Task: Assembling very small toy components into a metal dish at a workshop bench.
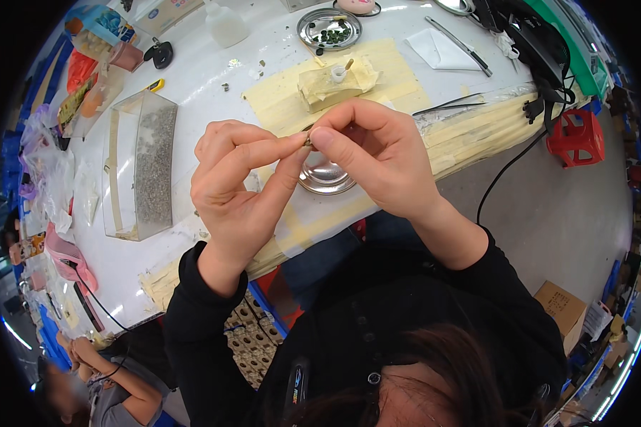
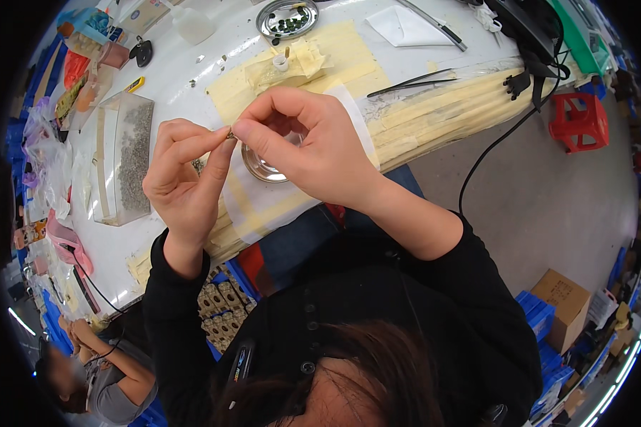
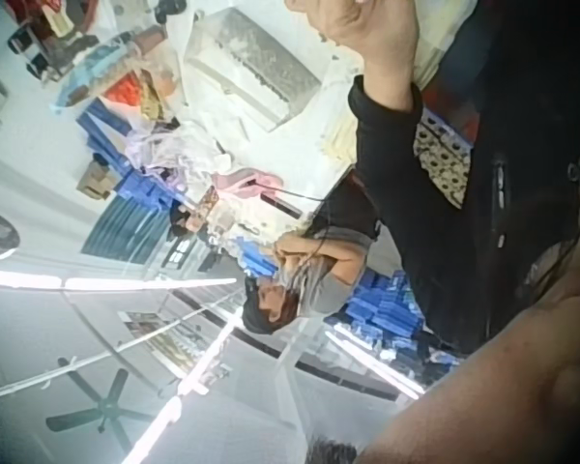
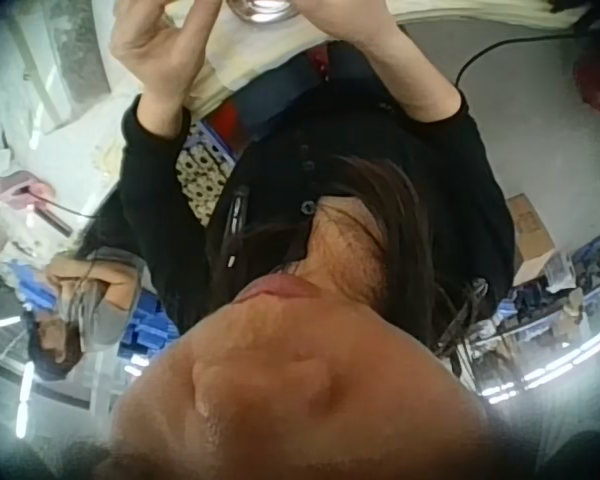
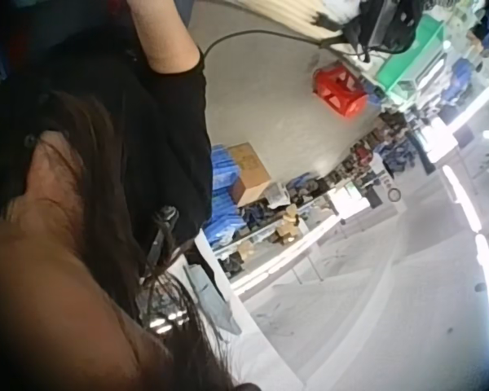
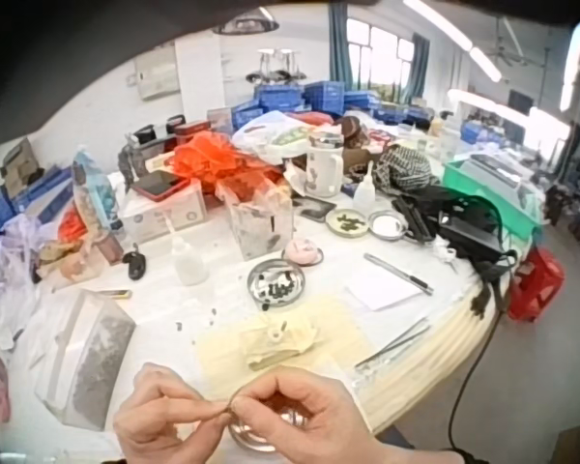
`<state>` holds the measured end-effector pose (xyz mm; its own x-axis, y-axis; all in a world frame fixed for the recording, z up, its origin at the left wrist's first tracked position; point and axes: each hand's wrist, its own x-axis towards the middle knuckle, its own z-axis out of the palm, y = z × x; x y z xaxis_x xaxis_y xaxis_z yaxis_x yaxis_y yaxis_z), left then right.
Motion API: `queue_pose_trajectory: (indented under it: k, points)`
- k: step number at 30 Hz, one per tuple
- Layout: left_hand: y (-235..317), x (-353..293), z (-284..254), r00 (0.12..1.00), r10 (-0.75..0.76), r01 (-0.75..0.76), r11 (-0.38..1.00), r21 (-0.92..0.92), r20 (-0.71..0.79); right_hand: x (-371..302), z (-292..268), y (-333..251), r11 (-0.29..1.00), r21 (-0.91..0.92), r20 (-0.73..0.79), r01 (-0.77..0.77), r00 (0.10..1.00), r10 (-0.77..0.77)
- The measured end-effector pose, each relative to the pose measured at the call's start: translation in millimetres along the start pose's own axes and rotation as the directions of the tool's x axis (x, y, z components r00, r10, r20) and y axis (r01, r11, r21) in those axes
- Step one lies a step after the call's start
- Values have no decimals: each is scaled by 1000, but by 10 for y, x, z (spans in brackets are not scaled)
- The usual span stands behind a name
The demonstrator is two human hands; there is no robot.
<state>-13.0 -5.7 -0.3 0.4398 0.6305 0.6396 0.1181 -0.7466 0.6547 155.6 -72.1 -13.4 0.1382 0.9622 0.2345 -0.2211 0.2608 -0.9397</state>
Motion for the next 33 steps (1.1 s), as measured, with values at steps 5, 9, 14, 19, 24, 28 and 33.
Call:
queue_pose_trajectory:
  k: [5,9,14,19,24,28,33]
  points:
    - [-14,-6,22,1000,-9,10,1000,19,-21,34,-6,-48,807,-479,33,345,926,-377]
    - [8,-3,16,999,-33,33,999,-16,-3,-4,1,-33,977,-190,-30,99,994,-107]
    - [-17,-17,-7,995,-90,98,975,-200,47,11,10,-100,954,199,99,-223,973,206]
    - [-30,-13,10,994,-100,106,973,-204,41,-1,27,-85,968,185,56,-168,986,160]
    - [-25,1,6,1000,-11,11,998,-58,0,-28,19,-45,1000,10,27,-20,999,20]
    - [-6,0,7,1000,0,0,1000,21,-11,-20,36,-17,1000,-12,-41,27,999,-28]
    - [-12,-9,14,1000,-6,7,999,51,-16,38,-12,-45,720,-548,83,426,884,-461]
